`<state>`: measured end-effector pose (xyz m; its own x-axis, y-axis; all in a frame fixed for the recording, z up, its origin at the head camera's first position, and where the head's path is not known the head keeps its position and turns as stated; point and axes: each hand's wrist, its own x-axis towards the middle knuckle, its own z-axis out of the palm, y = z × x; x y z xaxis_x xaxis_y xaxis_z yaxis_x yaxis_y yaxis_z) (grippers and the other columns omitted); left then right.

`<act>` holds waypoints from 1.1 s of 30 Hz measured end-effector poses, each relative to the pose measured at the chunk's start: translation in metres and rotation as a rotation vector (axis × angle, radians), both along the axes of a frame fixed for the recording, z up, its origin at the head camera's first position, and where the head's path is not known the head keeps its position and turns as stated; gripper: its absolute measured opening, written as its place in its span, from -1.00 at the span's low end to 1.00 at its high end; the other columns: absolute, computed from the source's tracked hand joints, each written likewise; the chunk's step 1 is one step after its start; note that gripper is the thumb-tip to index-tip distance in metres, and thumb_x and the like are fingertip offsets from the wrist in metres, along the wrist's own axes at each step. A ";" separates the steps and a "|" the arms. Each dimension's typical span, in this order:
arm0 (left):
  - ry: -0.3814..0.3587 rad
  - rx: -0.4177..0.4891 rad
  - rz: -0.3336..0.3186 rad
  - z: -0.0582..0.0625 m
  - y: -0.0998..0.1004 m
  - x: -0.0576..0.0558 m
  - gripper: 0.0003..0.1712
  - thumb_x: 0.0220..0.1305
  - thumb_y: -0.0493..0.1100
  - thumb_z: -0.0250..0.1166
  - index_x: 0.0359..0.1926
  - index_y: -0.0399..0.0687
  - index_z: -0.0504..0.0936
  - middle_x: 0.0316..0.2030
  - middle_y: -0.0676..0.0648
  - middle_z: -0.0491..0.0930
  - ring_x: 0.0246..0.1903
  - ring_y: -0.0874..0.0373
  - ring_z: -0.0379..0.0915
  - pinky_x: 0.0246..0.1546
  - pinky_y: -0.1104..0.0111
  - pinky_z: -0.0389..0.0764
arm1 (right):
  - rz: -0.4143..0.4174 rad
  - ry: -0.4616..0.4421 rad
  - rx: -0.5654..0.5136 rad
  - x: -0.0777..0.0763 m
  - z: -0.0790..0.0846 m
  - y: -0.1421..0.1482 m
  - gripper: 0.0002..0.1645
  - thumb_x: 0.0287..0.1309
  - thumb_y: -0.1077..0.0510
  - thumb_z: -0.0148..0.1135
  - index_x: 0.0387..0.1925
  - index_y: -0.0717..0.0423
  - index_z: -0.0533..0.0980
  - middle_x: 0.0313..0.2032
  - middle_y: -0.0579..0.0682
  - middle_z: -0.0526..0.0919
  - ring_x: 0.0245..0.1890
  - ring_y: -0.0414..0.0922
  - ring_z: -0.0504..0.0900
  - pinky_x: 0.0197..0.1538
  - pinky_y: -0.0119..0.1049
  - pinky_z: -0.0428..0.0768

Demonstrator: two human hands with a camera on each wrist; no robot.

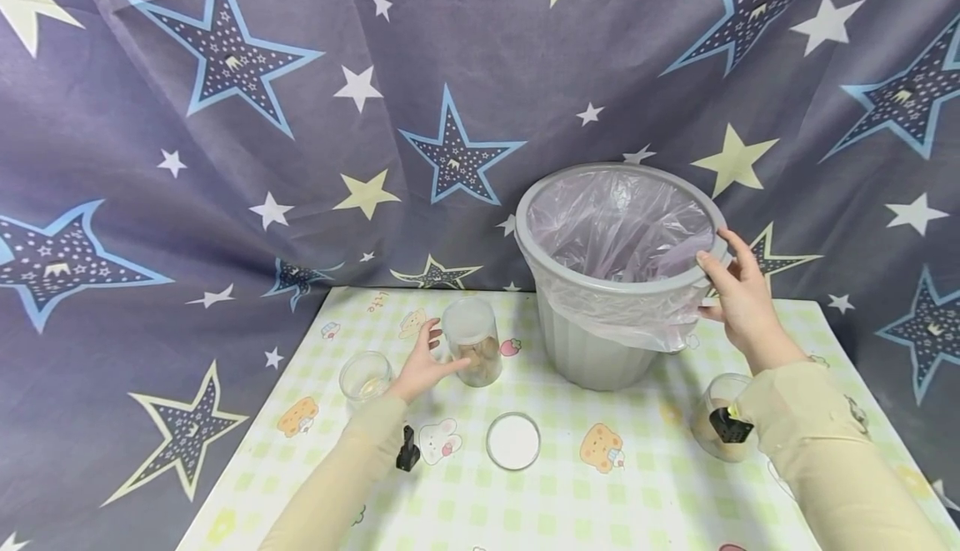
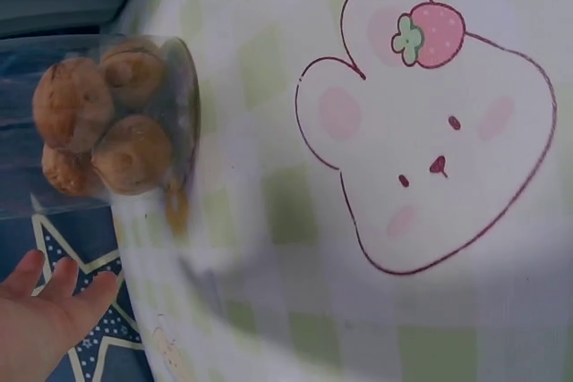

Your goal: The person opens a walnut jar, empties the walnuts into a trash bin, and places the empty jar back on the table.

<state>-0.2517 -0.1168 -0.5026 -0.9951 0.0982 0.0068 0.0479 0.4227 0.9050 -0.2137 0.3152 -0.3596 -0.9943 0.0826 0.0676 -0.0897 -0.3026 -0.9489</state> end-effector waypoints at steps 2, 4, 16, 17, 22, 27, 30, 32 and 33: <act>-0.004 0.007 -0.007 -0.004 0.002 -0.002 0.16 -0.07 -0.10 0.51 0.42 -0.21 -0.04 0.29 -0.39 0.18 0.27 -0.30 0.12 0.23 -0.12 0.26 | -0.001 -0.002 0.005 -0.001 -0.002 0.002 -0.49 0.33 0.14 0.05 0.20 -0.41 0.23 -0.15 -0.15 0.17 -0.38 -0.34 0.40 -0.51 -0.32 0.62; -0.009 0.018 -0.011 -0.008 0.005 -0.003 0.17 -0.08 -0.10 0.52 0.42 -0.23 -0.04 0.27 -0.39 0.19 0.25 -0.29 0.13 0.23 -0.12 0.26 | 0.001 0.008 0.020 -0.003 -0.004 0.003 -0.49 0.31 0.12 0.08 0.19 -0.43 0.25 -0.15 -0.15 0.19 -0.38 -0.35 0.43 -0.51 -0.32 0.63; -0.035 0.065 0.012 -0.019 0.017 -0.003 0.17 -0.09 -0.14 0.52 0.43 -0.11 -0.03 0.27 -0.33 0.24 0.25 -0.27 0.18 0.24 -0.16 0.23 | 0.007 0.004 -0.014 -0.001 -0.003 0.002 -0.48 0.33 0.16 0.04 0.20 -0.41 0.23 -0.14 -0.15 0.19 -0.37 -0.35 0.49 -0.51 -0.31 0.62; -0.030 0.067 0.016 -0.020 0.018 -0.004 0.16 -0.09 -0.14 0.52 0.43 -0.11 -0.02 0.26 -0.33 0.25 0.24 -0.27 0.20 0.23 -0.15 0.25 | 0.004 0.006 -0.008 -0.001 -0.001 0.002 -0.49 0.34 0.16 0.03 0.20 -0.41 0.23 -0.14 -0.15 0.20 -0.37 -0.35 0.49 -0.51 -0.31 0.62; -0.025 0.084 0.060 -0.023 0.024 -0.005 0.14 -0.10 -0.14 0.53 0.42 -0.05 0.02 0.22 -0.29 0.29 0.20 -0.22 0.25 0.22 -0.08 0.30 | 0.010 0.016 -0.008 0.002 0.002 0.000 -0.51 0.34 0.15 0.03 0.18 -0.41 0.25 -0.15 -0.17 0.22 -0.36 -0.36 0.50 -0.50 -0.33 0.62; -0.007 0.113 0.089 -0.026 0.031 -0.006 0.16 -0.13 -0.15 0.55 0.42 -0.03 0.03 0.19 -0.24 0.32 0.15 -0.15 0.27 0.18 -0.07 0.33 | 0.005 0.013 0.001 0.002 0.001 0.000 -0.49 0.34 0.15 0.03 0.20 -0.42 0.23 -0.14 -0.17 0.23 -0.35 -0.37 0.50 -0.50 -0.33 0.60; 0.014 0.131 0.101 -0.031 0.032 -0.007 0.16 -0.14 -0.16 0.55 0.42 -0.04 0.02 0.23 -0.23 0.30 0.19 -0.16 0.25 0.21 -0.09 0.29 | 0.006 0.007 0.007 0.001 0.000 0.001 -0.47 0.34 0.14 0.02 0.23 -0.42 0.20 -0.13 -0.17 0.22 -0.33 -0.37 0.50 -0.49 -0.35 0.59; 0.029 0.146 0.106 -0.035 0.033 -0.009 0.16 -0.14 -0.17 0.55 0.41 -0.05 0.01 0.25 -0.24 0.29 0.24 -0.18 0.22 0.26 -0.10 0.24 | 0.008 0.005 0.013 0.000 0.000 0.001 -0.46 0.34 0.14 0.02 0.24 -0.42 0.19 -0.12 -0.17 0.23 -0.32 -0.38 0.51 -0.49 -0.36 0.58; 0.037 0.155 0.108 -0.037 0.033 -0.010 0.16 -0.14 -0.18 0.55 0.41 -0.05 0.01 0.26 -0.24 0.28 0.26 -0.19 0.20 0.28 -0.10 0.21 | 0.008 0.004 0.017 0.001 0.000 0.000 -0.45 0.34 0.13 0.02 0.25 -0.41 0.18 -0.12 -0.17 0.23 -0.32 -0.38 0.52 -0.49 -0.36 0.58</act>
